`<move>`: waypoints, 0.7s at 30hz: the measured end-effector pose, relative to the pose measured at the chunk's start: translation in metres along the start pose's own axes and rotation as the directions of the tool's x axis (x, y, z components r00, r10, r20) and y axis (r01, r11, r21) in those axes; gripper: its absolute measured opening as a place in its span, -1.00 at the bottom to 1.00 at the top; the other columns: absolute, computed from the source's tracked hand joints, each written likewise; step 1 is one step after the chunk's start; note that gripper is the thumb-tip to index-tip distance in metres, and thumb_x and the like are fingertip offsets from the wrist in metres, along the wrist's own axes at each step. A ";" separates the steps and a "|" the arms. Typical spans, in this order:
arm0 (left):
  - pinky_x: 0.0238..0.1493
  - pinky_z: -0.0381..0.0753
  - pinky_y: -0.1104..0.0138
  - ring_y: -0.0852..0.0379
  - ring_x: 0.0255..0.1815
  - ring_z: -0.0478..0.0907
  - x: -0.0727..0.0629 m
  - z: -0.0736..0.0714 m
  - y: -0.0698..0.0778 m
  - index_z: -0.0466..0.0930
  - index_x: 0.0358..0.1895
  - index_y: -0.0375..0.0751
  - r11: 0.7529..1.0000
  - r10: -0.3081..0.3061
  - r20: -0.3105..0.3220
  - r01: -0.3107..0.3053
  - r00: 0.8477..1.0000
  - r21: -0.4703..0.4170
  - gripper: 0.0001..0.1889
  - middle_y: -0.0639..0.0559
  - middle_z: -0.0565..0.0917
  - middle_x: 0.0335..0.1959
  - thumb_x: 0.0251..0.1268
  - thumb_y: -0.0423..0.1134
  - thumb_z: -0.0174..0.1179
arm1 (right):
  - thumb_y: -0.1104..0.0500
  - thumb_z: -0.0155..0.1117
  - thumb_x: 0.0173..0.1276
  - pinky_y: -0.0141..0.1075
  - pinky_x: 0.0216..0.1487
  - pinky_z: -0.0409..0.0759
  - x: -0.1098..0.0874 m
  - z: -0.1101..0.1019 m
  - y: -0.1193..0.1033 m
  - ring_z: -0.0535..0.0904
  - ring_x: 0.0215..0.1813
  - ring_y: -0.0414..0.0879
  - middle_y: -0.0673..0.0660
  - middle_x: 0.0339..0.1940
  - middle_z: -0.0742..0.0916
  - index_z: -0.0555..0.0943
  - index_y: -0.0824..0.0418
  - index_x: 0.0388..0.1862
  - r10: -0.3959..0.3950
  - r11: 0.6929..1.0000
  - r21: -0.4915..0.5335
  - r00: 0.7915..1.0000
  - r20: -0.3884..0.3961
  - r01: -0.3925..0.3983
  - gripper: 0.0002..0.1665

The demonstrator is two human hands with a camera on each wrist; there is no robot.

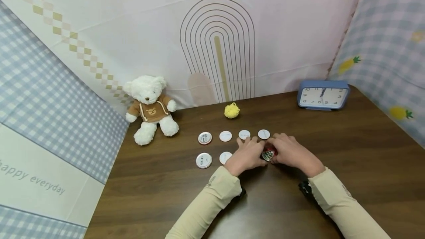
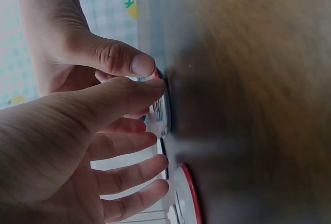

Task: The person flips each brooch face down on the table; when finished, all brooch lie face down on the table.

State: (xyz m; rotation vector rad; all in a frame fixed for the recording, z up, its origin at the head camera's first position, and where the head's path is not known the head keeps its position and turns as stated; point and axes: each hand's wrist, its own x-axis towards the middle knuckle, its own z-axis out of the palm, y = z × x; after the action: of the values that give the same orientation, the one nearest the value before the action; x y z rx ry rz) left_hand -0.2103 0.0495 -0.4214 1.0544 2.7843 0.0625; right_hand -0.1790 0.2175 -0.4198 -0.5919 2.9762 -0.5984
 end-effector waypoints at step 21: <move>0.13 0.36 -0.16 0.01 -0.01 0.60 0.002 -0.003 -0.003 0.76 -0.04 0.12 0.995 0.097 -0.075 -0.100 0.992 -0.026 -0.77 0.21 0.74 -0.16 0.25 -0.09 0.44 | 0.24 0.54 0.21 -0.21 -0.34 0.50 0.001 -0.010 0.007 0.47 -0.42 -0.18 -0.07 -0.47 0.60 0.72 0.14 -0.31 -0.010 0.997 0.083 0.991 0.134 -0.001 -0.88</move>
State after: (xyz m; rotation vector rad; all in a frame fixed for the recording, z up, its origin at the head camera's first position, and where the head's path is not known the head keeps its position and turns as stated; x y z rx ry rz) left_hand -0.2142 0.0492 -0.4191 1.2053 2.7846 0.1579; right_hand -0.1839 0.2265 -0.4133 -0.6064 2.8112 -0.6510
